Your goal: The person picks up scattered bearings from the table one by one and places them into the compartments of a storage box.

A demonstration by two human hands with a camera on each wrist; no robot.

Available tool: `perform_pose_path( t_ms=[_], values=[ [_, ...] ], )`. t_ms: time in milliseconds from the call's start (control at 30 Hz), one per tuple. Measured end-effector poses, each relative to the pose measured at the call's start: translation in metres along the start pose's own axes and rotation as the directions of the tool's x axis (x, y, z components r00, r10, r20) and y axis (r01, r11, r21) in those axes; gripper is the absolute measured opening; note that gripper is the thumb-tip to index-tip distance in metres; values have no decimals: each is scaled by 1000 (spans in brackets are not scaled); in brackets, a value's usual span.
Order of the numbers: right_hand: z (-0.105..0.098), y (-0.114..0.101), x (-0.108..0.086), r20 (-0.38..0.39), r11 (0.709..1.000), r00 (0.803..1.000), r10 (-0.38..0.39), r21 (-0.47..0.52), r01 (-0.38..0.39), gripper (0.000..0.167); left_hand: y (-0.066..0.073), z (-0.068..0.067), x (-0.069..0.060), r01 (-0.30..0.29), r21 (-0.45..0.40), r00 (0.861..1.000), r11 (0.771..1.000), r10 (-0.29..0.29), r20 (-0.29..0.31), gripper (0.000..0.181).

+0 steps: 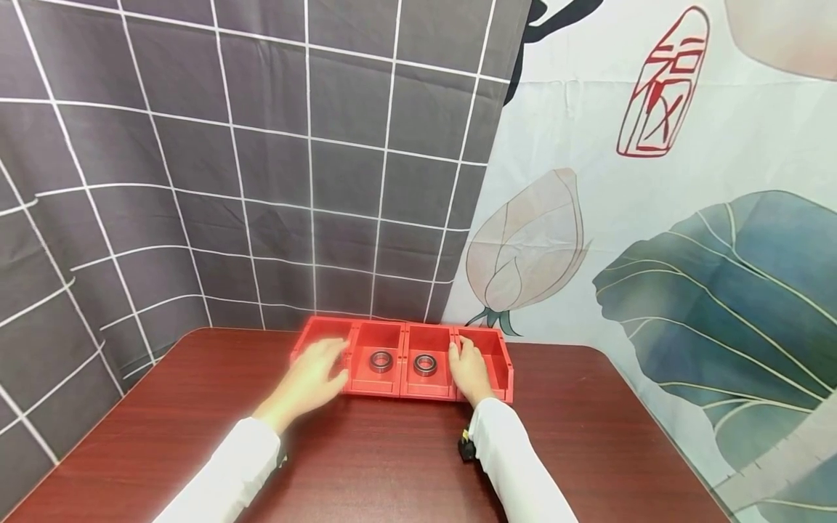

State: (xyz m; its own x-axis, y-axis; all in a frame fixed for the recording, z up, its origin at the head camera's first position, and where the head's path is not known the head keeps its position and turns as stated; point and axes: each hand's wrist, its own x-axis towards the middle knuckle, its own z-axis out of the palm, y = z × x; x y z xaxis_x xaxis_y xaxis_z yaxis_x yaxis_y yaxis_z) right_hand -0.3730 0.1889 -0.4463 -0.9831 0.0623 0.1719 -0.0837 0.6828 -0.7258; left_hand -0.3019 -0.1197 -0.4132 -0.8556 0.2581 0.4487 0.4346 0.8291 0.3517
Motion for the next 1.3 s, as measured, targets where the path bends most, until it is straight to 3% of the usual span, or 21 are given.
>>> perform_pose_path(
  t_ms=[300, 467, 800, 1033, 1300],
  values=[
    [1, 2, 1, -4, 1000, 1000, -11, -1, 11, 52, 9, 8, -13, -61, 23, 998, 998, 60, 36, 58],
    [0, 2, 0, -10, 1000, 1000, -17, -3, 17, 52, 14, 8, -19, -75, -7, 995, 997, 75, 69, 60],
    [-2, 1, -2, -5, 1000, 1000, -26, -13, 26, 53, 16, 9, -24, -108, -33, 992, 994, 110, 68, 59],
    [-2, 0, -5, 9, 1000, 1000, 3, 0, -3, 54, 19, 10, -32, -96, -39, 987, 995, 100, 126, 59],
    [-8, 0, -7, 56, 999, 998, 31, 35, -33, 54, 23, 9, -38, -106, -48, 983, 993, 112, 148, 59]
  ],
)
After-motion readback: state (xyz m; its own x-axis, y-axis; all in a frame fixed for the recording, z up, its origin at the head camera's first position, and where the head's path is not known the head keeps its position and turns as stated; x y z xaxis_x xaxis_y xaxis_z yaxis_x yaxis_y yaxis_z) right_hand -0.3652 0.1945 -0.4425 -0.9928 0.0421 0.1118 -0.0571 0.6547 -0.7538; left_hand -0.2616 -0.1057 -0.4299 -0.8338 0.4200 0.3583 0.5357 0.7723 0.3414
